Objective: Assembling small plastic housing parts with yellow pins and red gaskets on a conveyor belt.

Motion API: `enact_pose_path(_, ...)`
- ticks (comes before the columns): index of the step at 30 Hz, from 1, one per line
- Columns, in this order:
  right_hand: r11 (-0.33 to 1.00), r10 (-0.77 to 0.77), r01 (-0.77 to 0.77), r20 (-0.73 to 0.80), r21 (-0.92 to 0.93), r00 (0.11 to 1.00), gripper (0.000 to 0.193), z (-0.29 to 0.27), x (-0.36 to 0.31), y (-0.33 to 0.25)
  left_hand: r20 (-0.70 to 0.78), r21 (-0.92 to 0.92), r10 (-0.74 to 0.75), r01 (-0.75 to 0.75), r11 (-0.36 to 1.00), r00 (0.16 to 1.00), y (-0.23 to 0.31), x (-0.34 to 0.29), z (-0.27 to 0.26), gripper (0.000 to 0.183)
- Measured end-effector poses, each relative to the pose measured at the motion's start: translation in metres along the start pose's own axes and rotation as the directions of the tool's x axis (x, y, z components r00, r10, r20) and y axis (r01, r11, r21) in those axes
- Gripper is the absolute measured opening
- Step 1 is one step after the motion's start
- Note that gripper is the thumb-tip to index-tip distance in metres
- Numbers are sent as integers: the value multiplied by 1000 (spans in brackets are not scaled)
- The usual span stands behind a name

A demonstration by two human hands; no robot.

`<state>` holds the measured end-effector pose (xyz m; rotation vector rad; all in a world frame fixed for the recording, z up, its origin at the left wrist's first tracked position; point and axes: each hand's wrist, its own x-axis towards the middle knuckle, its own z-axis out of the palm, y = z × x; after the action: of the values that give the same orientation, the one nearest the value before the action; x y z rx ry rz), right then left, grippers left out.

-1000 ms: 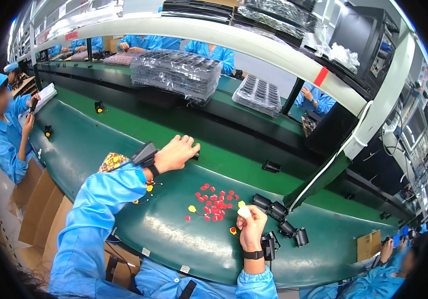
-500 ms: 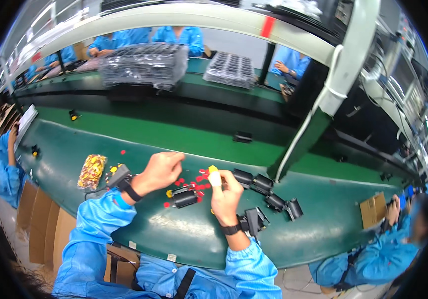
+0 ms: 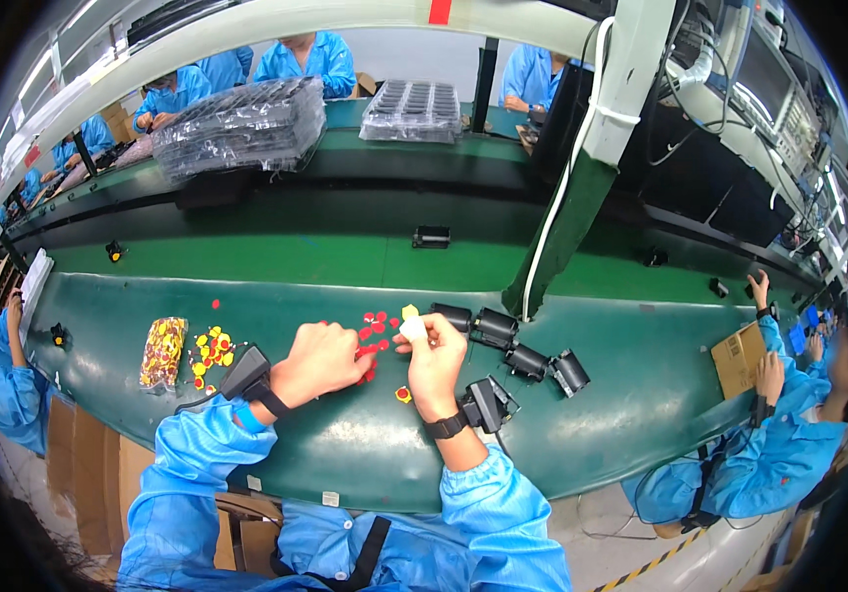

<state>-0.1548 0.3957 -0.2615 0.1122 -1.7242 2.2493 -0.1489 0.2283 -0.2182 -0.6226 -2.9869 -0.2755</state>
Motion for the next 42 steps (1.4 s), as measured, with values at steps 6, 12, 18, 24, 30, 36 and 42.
enact_pose_path(6,995,98,-95,106,-36,989,11,-13,2,-24,-179,-302,136,-186,935,974,1,-25,-37,26)
enact_pose_path(12,977,101,-163,370,140,923,12,-21,-10,-60,115,-989,-43,119,93,992,-15,-38,-40,26)
enact_pose_path(18,920,386,-332,629,-208,674,16,-19,-12,-58,256,-945,37,258,-202,966,-25,-39,9,21)
enact_pose_path(24,893,352,-38,645,-448,679,16,-1,-20,-52,188,-982,103,188,14,977,-28,-41,10,21)
enact_pose_path(30,910,283,28,669,-413,687,11,0,-25,-57,126,-987,66,118,109,990,-32,-39,16,18)
enact_pose_path(36,985,163,-92,649,-143,743,15,-2,-24,-59,147,-989,146,143,38,978,-32,-42,17,16)
enact_pose_path(42,961,259,-275,408,-21,875,14,-17,-9,-47,281,-921,62,287,-264,958,-50,-40,2,11)
